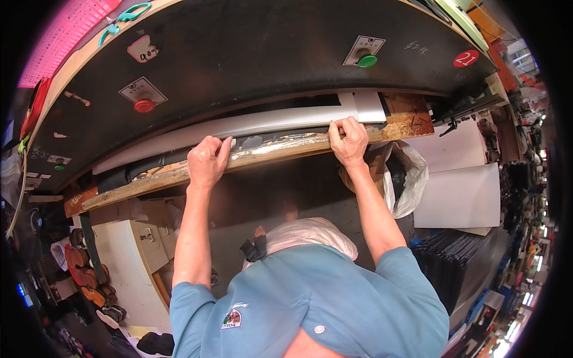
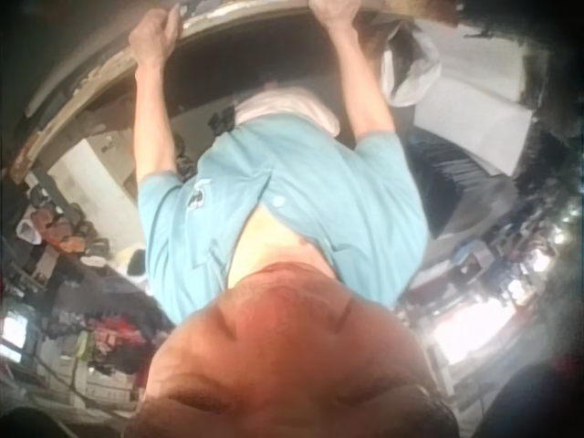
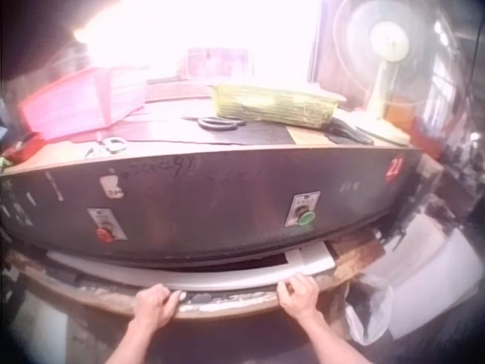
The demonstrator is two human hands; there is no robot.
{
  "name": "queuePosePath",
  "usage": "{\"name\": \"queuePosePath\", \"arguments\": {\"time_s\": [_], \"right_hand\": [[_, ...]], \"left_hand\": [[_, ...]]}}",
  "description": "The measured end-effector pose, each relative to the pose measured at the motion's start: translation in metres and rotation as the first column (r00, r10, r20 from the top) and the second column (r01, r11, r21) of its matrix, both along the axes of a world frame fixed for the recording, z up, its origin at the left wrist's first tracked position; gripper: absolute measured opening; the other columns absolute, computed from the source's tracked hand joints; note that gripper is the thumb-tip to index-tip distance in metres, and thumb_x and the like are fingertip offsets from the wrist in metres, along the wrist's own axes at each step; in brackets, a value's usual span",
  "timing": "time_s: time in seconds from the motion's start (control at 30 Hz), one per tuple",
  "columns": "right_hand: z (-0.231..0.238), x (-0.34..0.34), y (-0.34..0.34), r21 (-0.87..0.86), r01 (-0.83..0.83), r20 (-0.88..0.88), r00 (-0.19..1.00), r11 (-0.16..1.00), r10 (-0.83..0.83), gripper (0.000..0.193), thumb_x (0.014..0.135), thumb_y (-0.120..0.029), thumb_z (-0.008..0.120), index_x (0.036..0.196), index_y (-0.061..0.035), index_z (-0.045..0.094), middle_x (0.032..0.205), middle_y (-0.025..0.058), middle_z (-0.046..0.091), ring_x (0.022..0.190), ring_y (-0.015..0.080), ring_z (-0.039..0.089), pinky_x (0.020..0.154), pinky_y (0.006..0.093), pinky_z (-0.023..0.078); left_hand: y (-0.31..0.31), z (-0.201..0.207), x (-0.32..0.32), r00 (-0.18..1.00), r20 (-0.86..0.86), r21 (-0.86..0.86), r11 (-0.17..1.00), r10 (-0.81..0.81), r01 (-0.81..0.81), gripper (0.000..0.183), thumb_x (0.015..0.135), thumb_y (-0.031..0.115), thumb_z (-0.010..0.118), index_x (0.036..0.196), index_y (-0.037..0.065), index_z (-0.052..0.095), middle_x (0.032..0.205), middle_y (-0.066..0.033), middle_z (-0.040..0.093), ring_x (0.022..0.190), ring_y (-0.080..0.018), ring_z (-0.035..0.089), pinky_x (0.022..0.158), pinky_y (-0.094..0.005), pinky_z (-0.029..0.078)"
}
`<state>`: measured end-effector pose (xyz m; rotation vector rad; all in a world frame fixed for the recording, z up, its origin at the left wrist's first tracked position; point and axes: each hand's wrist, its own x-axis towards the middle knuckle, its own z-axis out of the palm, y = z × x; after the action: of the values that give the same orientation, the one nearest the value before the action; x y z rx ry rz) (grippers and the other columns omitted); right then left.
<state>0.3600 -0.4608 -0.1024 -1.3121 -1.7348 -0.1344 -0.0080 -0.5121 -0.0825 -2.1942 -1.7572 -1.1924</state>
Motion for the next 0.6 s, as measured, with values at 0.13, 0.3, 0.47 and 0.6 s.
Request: {"name": "queuePosePath", "arguments": {"time_s": [0.13, 0.3, 0.47, 0.6], "right_hand": [[0.002, 0.000, 0.000, 0.015, -0.007, 0.005, 1.000, 1.000, 0.007, 0.019, 0.085, -0.011, 0.079, 0.073, -0.0109, 0.064, 0.072, 0.0024, 0.060, 0.066, 0.0253, 0.061, 0.066, 0.0403, 0.044], [0.004, -0.002, -0.002, 0.015, -0.006, -0.004, 1.000, 1.000, 0.006, 0.019, 0.086, -0.011, 0.079, 0.074, -0.0104, 0.064, 0.072, 0.0022, 0.060, 0.066, 0.0243, 0.061, 0.066, 0.0398, 0.044], [0.000, 0.001, -0.001, -0.026, -0.053, -0.056, 0.997, 0.998, 0.052, 0.019, 0.088, -0.010, 0.079, 0.074, -0.0096, 0.065, 0.071, 0.0023, 0.060, 0.064, 0.0229, 0.060, 0.067, 0.0387, 0.044], [-0.001, 0.005, -0.008, -0.116, -0.085, -0.140, 0.988, 0.990, 0.068, 0.016, 0.091, -0.009, 0.078, 0.080, -0.0051, 0.069, 0.072, 0.0059, 0.059, 0.065, 0.0203, 0.058, 0.066, 0.0340, 0.046]], "left_hand": [[0.000, -0.001, -0.001, 1.000, -0.013, -0.027, 1.000, 0.010, -0.010, 0.036, 0.095, 0.029, 0.082, 0.073, 0.006, 0.063, 0.076, -0.0131, 0.067, 0.067, -0.0387, 0.066, 0.061, -0.0459, 0.054], [-0.001, -0.002, -0.001, 1.000, -0.011, -0.089, 0.996, 0.027, -0.028, 0.036, 0.096, 0.032, 0.081, 0.076, 0.006, 0.065, 0.078, -0.0132, 0.068, 0.070, -0.0388, 0.067, 0.064, -0.0469, 0.055], [-0.007, -0.004, 0.003, 0.999, 0.027, -0.089, 0.995, 0.041, -0.039, 0.037, 0.095, 0.031, 0.081, 0.075, 0.005, 0.064, 0.076, -0.0141, 0.067, 0.072, -0.0372, 0.068, 0.065, -0.0472, 0.054], [-0.013, -0.001, 0.005, 0.998, 0.028, -0.157, 0.987, 0.052, -0.047, 0.037, 0.095, 0.029, 0.081, 0.075, 0.004, 0.062, 0.075, -0.0156, 0.065, 0.071, -0.0384, 0.066, 0.064, -0.0478, 0.052]]}}
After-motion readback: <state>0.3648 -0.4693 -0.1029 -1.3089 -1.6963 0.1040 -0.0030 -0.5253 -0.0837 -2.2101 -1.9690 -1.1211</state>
